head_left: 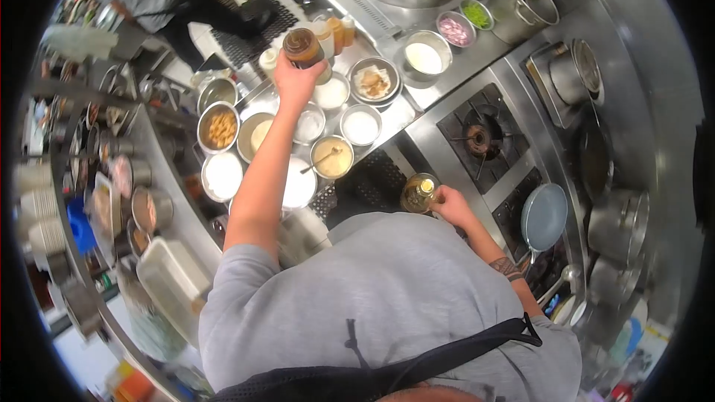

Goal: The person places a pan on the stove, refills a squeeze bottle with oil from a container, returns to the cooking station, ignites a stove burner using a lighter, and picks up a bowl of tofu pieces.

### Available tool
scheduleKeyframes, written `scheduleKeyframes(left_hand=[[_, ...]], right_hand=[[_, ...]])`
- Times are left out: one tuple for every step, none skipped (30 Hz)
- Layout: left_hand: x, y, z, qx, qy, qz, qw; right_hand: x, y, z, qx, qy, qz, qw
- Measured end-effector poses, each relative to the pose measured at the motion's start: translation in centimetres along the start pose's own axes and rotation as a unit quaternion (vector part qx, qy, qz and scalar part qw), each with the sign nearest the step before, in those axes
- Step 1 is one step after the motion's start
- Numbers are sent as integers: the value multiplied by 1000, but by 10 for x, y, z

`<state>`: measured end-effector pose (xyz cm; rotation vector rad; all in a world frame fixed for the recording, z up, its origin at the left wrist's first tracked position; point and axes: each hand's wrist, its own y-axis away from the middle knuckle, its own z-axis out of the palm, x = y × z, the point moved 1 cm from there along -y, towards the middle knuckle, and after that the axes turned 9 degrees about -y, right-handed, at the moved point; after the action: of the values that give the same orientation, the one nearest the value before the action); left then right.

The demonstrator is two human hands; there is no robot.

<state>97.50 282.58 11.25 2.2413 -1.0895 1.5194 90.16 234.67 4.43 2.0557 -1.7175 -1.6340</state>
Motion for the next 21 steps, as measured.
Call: scheduleKeyframes(left_hand=[[-4,-7,14,-32,63,17,997],[2,-10,24,-48,67,17,996],[14,-10,32,-74,55,18,996],[20,-14,40,-99,44,20,994],[8,-21,59,-112,30,51,992],[-2,-27,78,-122,35,50,991],[-11,-32,96,-121,31,55,991],[-13,-36,110,-122,26,60,990],[-15,-41,122,-134,0,53,990],[-17,-45,134,-146,5,53,988],[-19,-49,145,-132,5,42,990],[-20,-52,155,-119,6,33,992],[-23,-52,164,-116,-4,21,993],[-25,-54,172,-126,0,23,992],[-29,-55,179,-114,4,17,993],[-34,-57,183,-100,6,10,995],[-38,-59,189,-104,14,1,995],[-42,-60,194,-108,12,1,994],[-45,-62,198,-93,6,-14,996],[-51,-63,202,-77,-1,-29,997],[-57,-65,204,-81,-8,-31,996]], right_hand=[[-5,-1,2,10,-6,13,1000],[-8,-2,4,21,-11,19,1000],[-10,-2,7,31,-16,25,999],[-11,-2,11,37,-20,36,998],[-14,-3,13,51,-18,34,998],[-17,-4,14,65,-14,33,997],[-20,-3,16,70,-17,43,996],[-26,0,18,78,-29,45,995],[-31,2,20,88,-41,45,994],[-29,3,24,95,-44,56,993],[-29,4,27,96,-58,61,992],[-29,6,29,99,-71,65,990],[-28,10,29,102,-46,80,990],[-30,13,28,109,-50,88,989],[-32,16,28,107,-65,98,987],[-32,18,30,102,-82,107,986],[-30,20,33,103,-86,111,985],[-26,21,34,103,-95,124,982],[-23,23,34,103,-104,135,980],[-17,25,35,102,-106,137,980],[-12,26,36,105,-107,128,980]])
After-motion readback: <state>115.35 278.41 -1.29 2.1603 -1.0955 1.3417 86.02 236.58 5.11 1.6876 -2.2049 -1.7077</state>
